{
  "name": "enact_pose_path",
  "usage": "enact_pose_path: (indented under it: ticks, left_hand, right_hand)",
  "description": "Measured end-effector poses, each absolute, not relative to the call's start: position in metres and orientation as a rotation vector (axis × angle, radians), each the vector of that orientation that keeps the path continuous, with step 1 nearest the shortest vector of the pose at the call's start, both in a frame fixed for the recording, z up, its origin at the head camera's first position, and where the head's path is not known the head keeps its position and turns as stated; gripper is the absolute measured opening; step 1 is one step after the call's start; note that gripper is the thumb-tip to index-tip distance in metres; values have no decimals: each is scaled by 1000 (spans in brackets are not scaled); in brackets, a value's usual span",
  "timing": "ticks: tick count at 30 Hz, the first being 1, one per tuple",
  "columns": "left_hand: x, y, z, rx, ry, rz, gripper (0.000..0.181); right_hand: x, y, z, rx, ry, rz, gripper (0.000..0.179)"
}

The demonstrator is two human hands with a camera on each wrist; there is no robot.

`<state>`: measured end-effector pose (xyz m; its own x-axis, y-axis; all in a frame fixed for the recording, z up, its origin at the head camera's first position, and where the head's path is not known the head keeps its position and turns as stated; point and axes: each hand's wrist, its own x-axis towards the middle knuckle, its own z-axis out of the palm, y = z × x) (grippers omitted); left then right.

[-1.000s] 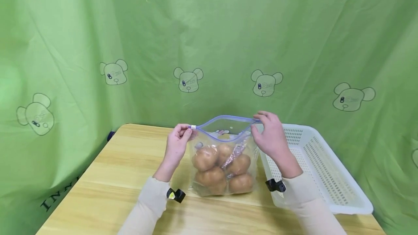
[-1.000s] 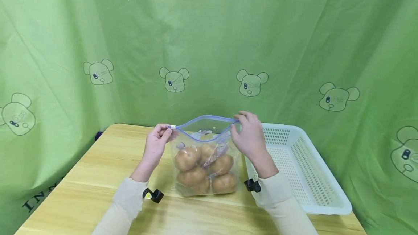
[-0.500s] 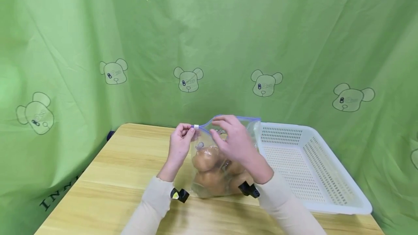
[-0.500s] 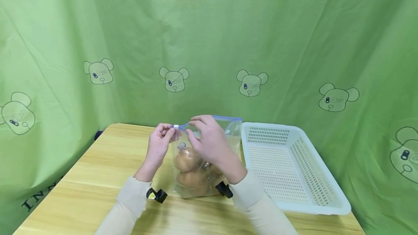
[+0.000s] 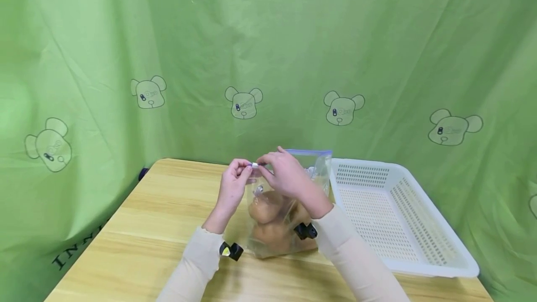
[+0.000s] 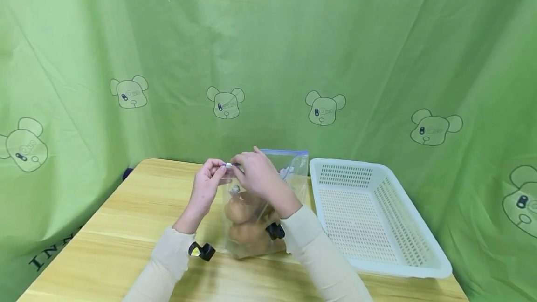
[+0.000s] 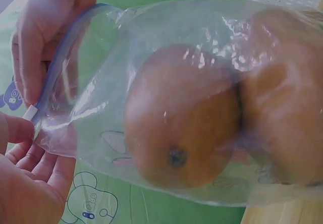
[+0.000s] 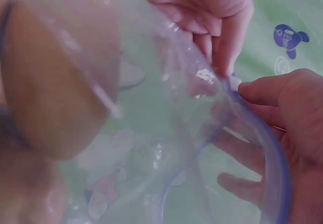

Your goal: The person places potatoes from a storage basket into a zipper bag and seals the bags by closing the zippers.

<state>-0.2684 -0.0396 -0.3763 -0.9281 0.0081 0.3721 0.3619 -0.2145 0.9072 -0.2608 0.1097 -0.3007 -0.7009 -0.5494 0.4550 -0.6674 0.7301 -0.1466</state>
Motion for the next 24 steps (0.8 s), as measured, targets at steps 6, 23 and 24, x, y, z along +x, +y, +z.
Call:
enact_pose_path:
  ticks: [6,23,24]
  left_hand:
    - [-269,-40,-379,-459,-1792,-2263,13]
    - [-271,-40,-383,-566,-1857,-1988,7]
    - [-271,-39,-384,-565,-1856,-1978,7]
  right_hand:
    - [-267,111,-305,933,-2583,505,14]
    - [-270,113,-313,996,-2530,408,15]
    - [-270,113,-314,990,-2531,391,15]
